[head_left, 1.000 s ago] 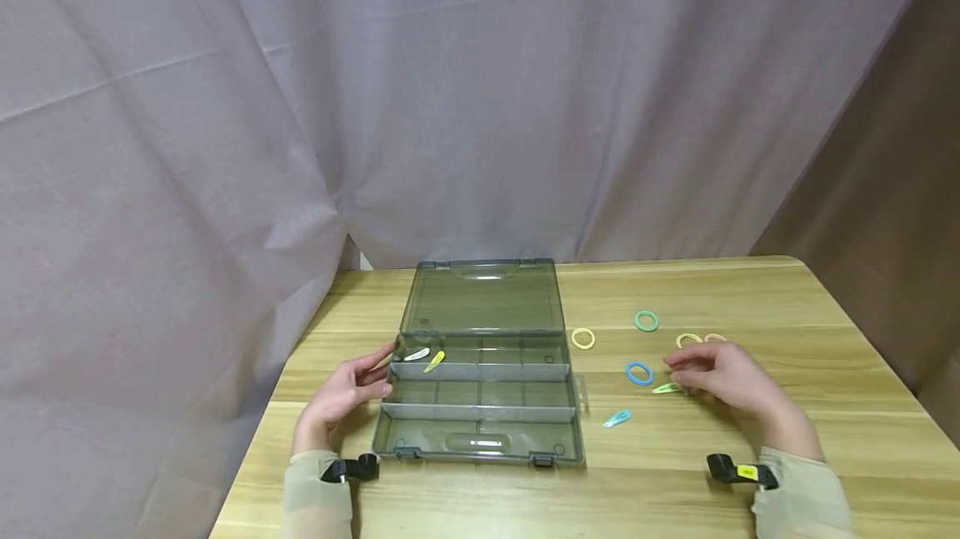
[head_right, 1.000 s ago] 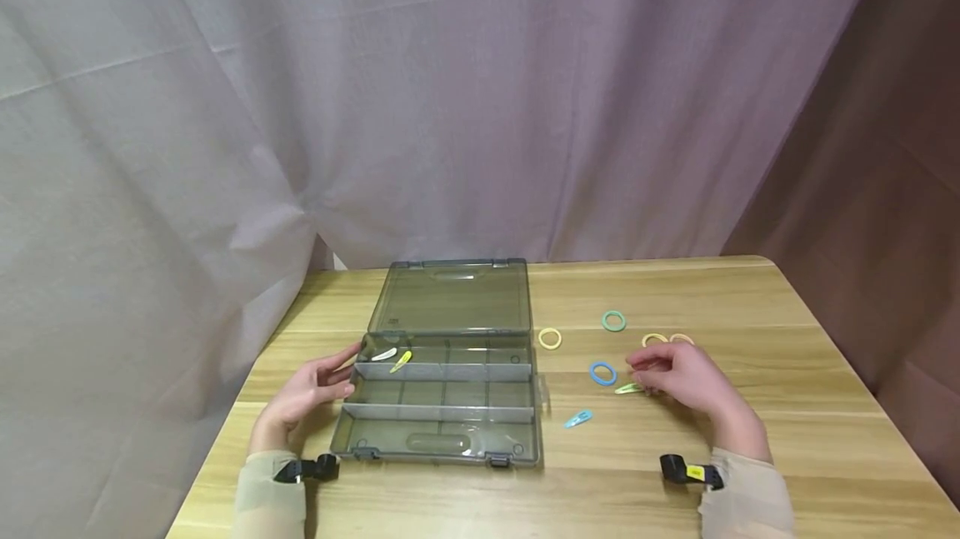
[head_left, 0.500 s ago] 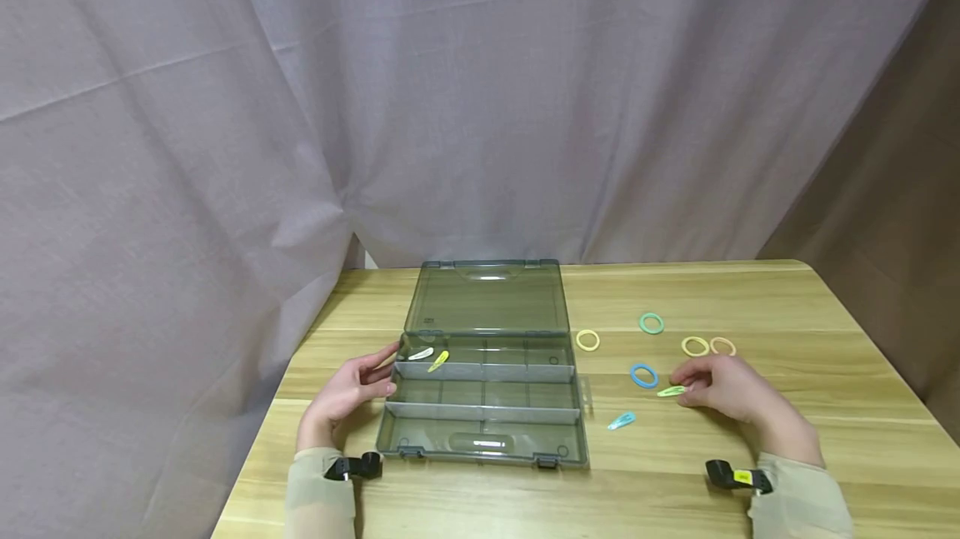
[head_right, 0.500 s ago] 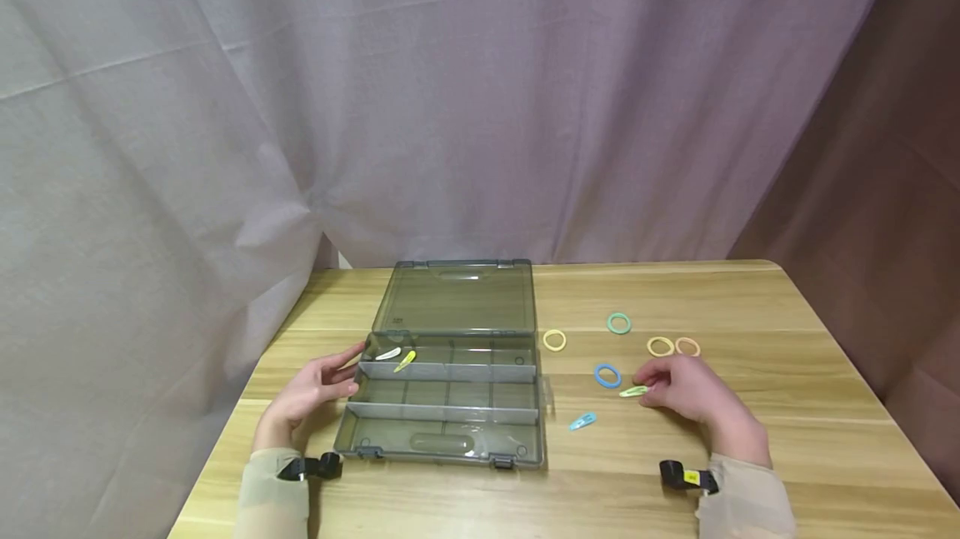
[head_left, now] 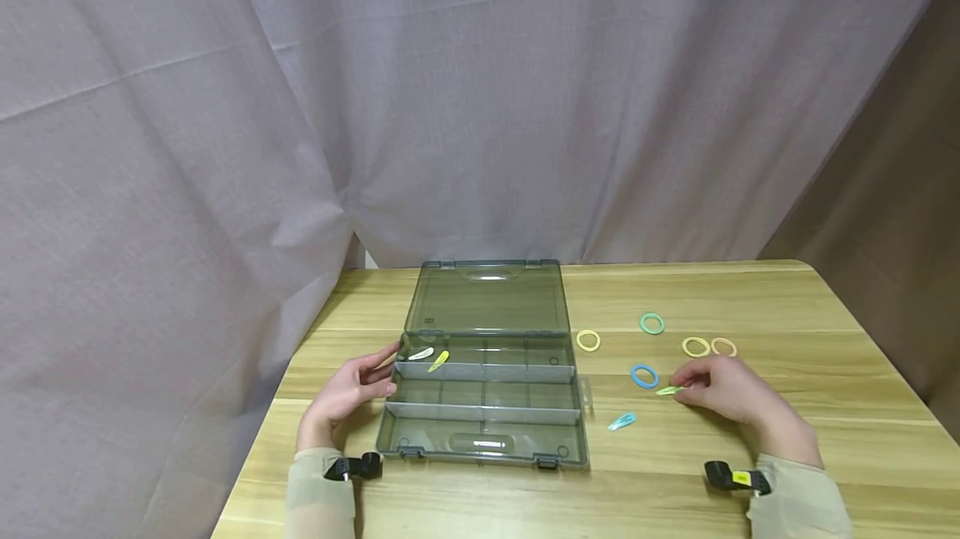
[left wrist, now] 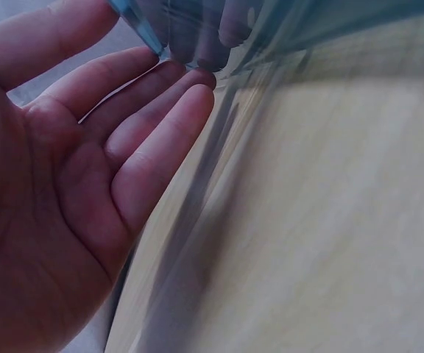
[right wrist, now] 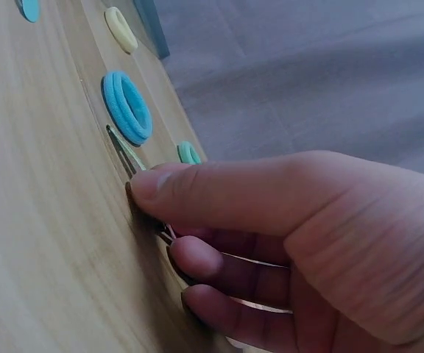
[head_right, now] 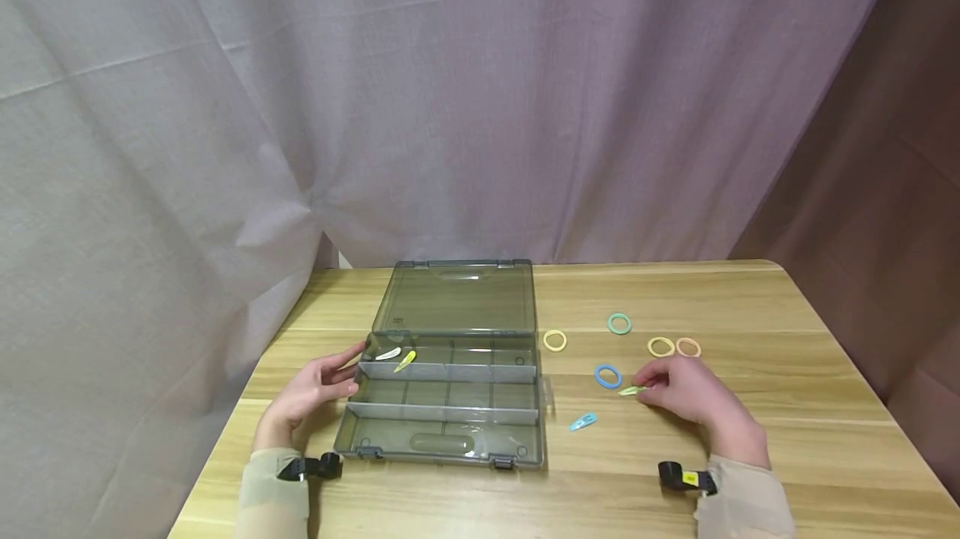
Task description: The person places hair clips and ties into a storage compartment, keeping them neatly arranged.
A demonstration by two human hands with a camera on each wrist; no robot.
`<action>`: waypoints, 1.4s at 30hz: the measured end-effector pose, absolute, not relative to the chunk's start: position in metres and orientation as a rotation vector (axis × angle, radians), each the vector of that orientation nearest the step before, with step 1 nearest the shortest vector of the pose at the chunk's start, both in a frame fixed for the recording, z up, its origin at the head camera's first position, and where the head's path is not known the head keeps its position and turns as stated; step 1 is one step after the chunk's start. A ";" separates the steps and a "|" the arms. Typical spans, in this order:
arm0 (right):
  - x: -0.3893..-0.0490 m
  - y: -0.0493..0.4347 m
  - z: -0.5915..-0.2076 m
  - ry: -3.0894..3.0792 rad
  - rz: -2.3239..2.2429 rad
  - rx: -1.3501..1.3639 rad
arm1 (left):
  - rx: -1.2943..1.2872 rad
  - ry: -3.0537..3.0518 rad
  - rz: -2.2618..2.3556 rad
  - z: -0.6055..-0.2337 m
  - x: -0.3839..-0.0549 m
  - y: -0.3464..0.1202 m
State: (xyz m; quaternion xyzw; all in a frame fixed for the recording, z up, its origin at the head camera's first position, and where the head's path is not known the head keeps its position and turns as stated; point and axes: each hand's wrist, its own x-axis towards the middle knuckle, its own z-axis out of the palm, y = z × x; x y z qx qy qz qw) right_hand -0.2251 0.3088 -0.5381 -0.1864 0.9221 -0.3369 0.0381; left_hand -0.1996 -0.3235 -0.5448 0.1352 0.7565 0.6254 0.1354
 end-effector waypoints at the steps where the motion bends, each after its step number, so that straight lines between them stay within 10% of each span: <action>1: -0.225 0.308 -0.538 2.837 -1.028 -0.565 | 0.392 2.190 1.812 -0.545 -0.199 -0.323; 42: -0.222 0.304 -0.530 2.891 -0.932 -0.550 | 0.425 2.183 1.810 -0.544 -0.201 -0.325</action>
